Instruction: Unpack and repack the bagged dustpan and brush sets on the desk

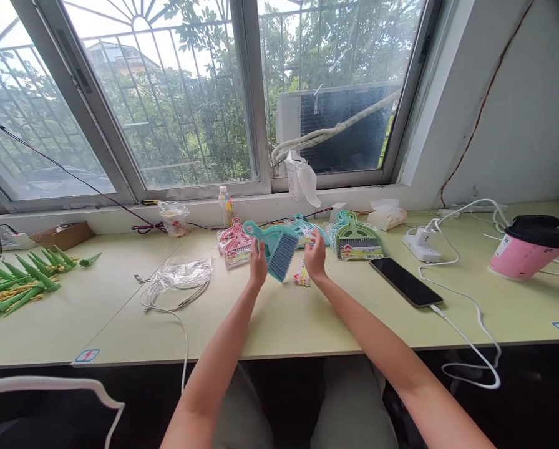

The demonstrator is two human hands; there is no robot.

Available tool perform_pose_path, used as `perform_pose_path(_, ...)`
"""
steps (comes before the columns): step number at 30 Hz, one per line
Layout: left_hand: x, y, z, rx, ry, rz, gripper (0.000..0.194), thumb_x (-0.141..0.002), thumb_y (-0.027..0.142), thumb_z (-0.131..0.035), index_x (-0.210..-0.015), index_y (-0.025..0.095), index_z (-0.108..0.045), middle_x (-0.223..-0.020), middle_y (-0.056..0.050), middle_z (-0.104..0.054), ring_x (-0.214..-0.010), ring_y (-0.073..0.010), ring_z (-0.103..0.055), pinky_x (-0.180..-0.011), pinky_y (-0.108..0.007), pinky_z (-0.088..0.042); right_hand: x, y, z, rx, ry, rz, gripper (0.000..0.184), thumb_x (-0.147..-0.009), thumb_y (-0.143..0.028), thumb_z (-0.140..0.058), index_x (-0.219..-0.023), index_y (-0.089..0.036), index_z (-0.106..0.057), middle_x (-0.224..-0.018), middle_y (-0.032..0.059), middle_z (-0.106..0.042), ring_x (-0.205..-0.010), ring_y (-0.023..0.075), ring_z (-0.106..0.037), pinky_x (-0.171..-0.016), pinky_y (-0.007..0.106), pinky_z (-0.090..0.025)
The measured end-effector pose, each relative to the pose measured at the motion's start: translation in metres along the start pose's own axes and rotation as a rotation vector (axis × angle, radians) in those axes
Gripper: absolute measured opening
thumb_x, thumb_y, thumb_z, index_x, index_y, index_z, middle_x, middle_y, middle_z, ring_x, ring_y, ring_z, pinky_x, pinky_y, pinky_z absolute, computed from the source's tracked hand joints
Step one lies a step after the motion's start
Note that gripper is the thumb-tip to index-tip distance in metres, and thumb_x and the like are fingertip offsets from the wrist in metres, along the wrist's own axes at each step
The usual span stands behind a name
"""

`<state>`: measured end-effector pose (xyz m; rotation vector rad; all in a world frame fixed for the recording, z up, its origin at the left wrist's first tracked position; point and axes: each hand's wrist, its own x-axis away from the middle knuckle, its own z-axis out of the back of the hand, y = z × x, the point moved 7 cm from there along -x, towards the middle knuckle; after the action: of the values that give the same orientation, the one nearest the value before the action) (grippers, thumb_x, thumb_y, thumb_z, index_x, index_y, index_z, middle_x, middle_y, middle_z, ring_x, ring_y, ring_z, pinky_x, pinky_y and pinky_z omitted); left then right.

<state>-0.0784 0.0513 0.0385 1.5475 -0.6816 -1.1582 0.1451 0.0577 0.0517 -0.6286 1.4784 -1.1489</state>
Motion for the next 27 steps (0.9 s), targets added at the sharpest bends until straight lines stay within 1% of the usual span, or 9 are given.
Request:
perform_pose_path(2,0.010,0.012,0.001,-0.128,0.048,-0.087,0.042,-0.100,0.052,-0.045,-0.126,0.020,-0.057,-0.117,-0.016,-0.067,-0.127,-0.0298,-0.056,-0.103,-0.042,-0.044,0.013,-0.025,-0.011,0.113,-0.083,0.297,0.036,-0.095,-0.028,-0.050,-0.129,-0.027,-0.062,-0.127,0.0103,-0.062,-0.123,0.0264,-0.056,-0.111,0.045,-0.044)
perform_pose_path(4,0.023,0.024,-0.008,-0.245,-0.051,-0.198,0.043,-0.101,0.052,-0.042,-0.121,0.018,-0.058,-0.102,-0.015,-0.068,-0.107,-0.0307,-0.063,-0.095,-0.044,-0.047,0.028,-0.038,-0.026,0.145,-0.194,0.443,0.030,-0.093,-0.035,-0.056,-0.119,-0.026,-0.068,-0.121,0.0106,-0.063,-0.121,0.0294,-0.055,-0.114,0.047,-0.040)
perform_pose_path(6,0.035,0.034,-0.017,-0.327,-0.166,-0.308,0.041,-0.099,0.055,-0.045,-0.112,0.019,-0.060,-0.093,-0.013,-0.065,-0.094,-0.0308,-0.065,-0.088,-0.044,-0.048,0.035,-0.044,-0.031,0.112,-0.187,0.470,0.027,-0.092,-0.037,-0.058,-0.113,-0.024,-0.069,-0.116,0.0113,-0.063,-0.116,0.0306,-0.057,-0.109,0.048,-0.043)
perform_pose_path(9,0.047,0.043,-0.022,-0.351,-0.252,-0.395,0.040,-0.093,0.059,-0.052,-0.102,0.020,-0.061,-0.091,-0.014,-0.063,-0.090,-0.0324,-0.064,-0.084,-0.043,-0.048,0.031,-0.048,-0.028,0.045,-0.140,0.471,0.022,-0.095,-0.035,-0.052,-0.100,-0.022,-0.069,-0.104,0.0103,-0.062,-0.105,0.0280,-0.058,-0.100,0.046,-0.048)
perform_pose_path(13,0.045,0.048,-0.017,-0.272,-0.242,-0.370,0.039,-0.089,0.059,-0.058,-0.100,0.022,-0.061,-0.086,-0.013,-0.061,-0.089,-0.0334,-0.064,-0.081,-0.042,-0.048,0.023,-0.050,-0.030,-0.019,-0.301,0.520,0.015,-0.085,-0.035,-0.067,-0.093,-0.022,-0.068,-0.105,0.0086,-0.060,-0.096,0.0242,-0.059,-0.088,0.041,-0.053)
perform_pose_path(16,0.041,0.051,-0.013,-0.234,-0.237,-0.337,0.035,-0.085,0.057,-0.064,-0.094,0.024,-0.061,-0.082,-0.011,-0.059,-0.090,-0.0331,-0.064,-0.081,-0.040,-0.047,0.018,-0.046,-0.031,-0.034,-0.311,0.474,0.016,-0.078,-0.033,-0.075,-0.087,-0.023,-0.066,-0.099,0.0063,-0.060,-0.086,0.0217,-0.058,-0.082,0.039,-0.054)
perform_pose_path(19,0.040,0.057,-0.013,-0.287,-0.271,-0.347,0.030,-0.087,0.054,-0.060,-0.092,0.024,-0.060,-0.076,-0.009,-0.058,-0.082,-0.0308,-0.062,-0.079,-0.039,-0.046,0.011,-0.042,-0.030,-0.054,-0.285,0.382,0.017,-0.074,-0.033,-0.078,-0.076,-0.022,-0.065,-0.087,0.0029,-0.059,-0.075,0.0177,-0.054,-0.077,0.035,-0.053)
perform_pose_path(25,0.037,0.066,-0.016,-0.305,-0.295,-0.354,0.026,-0.090,0.050,-0.057,-0.096,0.025,-0.061,-0.070,-0.005,-0.053,-0.073,-0.0261,-0.056,-0.076,-0.037,-0.042,0.001,-0.045,-0.026,-0.279,-0.464,0.196,0.032,-0.063,-0.046,-0.087,-0.078,-0.019,-0.075,-0.083,0.0014,-0.058,-0.074,0.0148,-0.056,-0.069,0.029,-0.050)
perform_pose_path(27,0.026,0.065,-0.006,-0.279,-0.215,-0.330,0.025,-0.092,0.049,-0.054,-0.095,0.024,-0.060,-0.072,-0.004,-0.053,-0.075,-0.0253,-0.055,-0.077,-0.036,-0.043,0.004,-0.049,-0.023,-0.346,-0.509,0.137,0.038,-0.059,-0.051,-0.089,-0.076,-0.019,-0.075,-0.081,0.0008,-0.058,-0.074,0.0144,-0.055,-0.066,0.027,-0.049)
